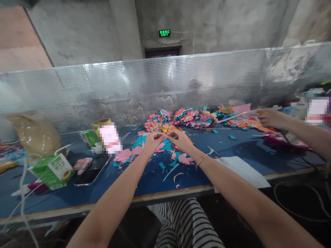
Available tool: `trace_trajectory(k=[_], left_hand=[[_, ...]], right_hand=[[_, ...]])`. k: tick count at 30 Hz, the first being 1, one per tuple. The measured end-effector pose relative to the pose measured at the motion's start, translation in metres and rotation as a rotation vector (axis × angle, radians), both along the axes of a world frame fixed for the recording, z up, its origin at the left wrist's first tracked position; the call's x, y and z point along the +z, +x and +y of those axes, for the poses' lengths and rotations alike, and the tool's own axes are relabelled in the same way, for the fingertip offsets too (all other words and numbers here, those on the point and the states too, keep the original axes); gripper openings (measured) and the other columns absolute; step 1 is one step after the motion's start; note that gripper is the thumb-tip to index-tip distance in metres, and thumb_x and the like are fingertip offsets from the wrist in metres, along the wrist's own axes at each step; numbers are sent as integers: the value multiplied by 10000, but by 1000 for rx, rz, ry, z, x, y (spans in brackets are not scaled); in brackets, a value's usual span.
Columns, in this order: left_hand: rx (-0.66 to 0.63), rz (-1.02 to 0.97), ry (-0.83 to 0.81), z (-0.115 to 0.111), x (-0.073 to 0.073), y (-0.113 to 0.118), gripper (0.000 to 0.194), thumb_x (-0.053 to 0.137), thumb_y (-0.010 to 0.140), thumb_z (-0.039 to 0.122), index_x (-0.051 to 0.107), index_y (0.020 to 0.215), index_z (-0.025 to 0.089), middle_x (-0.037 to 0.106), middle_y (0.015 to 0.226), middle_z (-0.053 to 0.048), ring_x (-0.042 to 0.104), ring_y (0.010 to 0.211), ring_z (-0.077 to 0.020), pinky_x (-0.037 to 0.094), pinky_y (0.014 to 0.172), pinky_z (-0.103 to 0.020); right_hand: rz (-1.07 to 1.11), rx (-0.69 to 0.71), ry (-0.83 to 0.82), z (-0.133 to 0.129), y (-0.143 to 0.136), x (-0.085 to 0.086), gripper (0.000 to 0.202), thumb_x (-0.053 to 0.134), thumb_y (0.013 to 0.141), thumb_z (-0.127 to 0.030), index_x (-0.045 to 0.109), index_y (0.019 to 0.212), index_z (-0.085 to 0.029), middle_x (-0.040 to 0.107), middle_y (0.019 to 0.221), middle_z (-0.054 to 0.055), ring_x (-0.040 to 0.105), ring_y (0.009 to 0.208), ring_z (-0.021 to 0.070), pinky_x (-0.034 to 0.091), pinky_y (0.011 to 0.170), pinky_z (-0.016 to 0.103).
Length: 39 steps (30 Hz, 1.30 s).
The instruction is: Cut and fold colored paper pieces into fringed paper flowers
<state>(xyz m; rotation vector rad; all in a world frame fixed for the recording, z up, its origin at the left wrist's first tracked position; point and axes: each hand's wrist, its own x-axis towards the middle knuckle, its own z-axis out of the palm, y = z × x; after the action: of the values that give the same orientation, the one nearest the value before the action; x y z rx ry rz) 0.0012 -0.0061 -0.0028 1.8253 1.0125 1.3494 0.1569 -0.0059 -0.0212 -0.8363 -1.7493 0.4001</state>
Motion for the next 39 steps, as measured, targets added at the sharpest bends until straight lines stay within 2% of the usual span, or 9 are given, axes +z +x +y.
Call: trace_trajectory(k=[4, 12, 17, 23, 33, 39], left_hand=[[4, 4, -13, -2, 2, 0, 203, 605, 641, 332, 605, 704, 139, 624, 669, -38, 592, 663, -157, 493, 645, -297], [-43, 33, 5, -7, 5, 2, 227, 611, 648, 348, 596, 724, 135, 616, 686, -38, 585, 657, -147, 497, 622, -284], [-71, 17, -4, -7, 4, 4, 260, 623, 639, 385, 594, 718, 139, 615, 668, -36, 590, 645, -150, 497, 620, -290], [-102, -6, -1, -7, 1, 3, 294, 646, 611, 414, 582, 709, 144, 610, 665, -26, 584, 624, -138, 490, 636, -290], [-89, 8, -26, -3, -1, 1, 275, 651, 606, 390, 564, 666, 136, 564, 567, 0, 546, 542, -112, 460, 571, -255], [-81, 7, -31, 2, -6, 0, 264, 669, 579, 367, 560, 650, 137, 566, 540, 7, 550, 520, -111, 458, 546, -247]], right_hand=[[10, -67, 20, 0, 1, 0, 182, 563, 707, -320, 541, 782, -155, 584, 764, 48, 552, 715, 144, 461, 657, 289], [70, -17, -6, 3, -1, -1, 277, 581, 695, -394, 574, 843, -160, 605, 904, 81, 585, 781, 158, 477, 689, 304], [90, 92, -80, 8, -1, -5, 262, 580, 690, -392, 600, 782, -149, 627, 745, 55, 587, 693, 155, 474, 665, 301], [122, 89, -104, 11, -1, -6, 238, 574, 672, -384, 577, 730, -153, 579, 637, 13, 521, 564, 117, 434, 542, 255], [32, 29, -75, 7, -2, -4, 198, 560, 683, -349, 578, 706, -153, 569, 619, 12, 519, 570, 122, 430, 558, 258], [28, 40, -100, 10, -2, -7, 216, 565, 680, -365, 575, 687, -149, 555, 587, 7, 513, 545, 119, 421, 528, 249]])
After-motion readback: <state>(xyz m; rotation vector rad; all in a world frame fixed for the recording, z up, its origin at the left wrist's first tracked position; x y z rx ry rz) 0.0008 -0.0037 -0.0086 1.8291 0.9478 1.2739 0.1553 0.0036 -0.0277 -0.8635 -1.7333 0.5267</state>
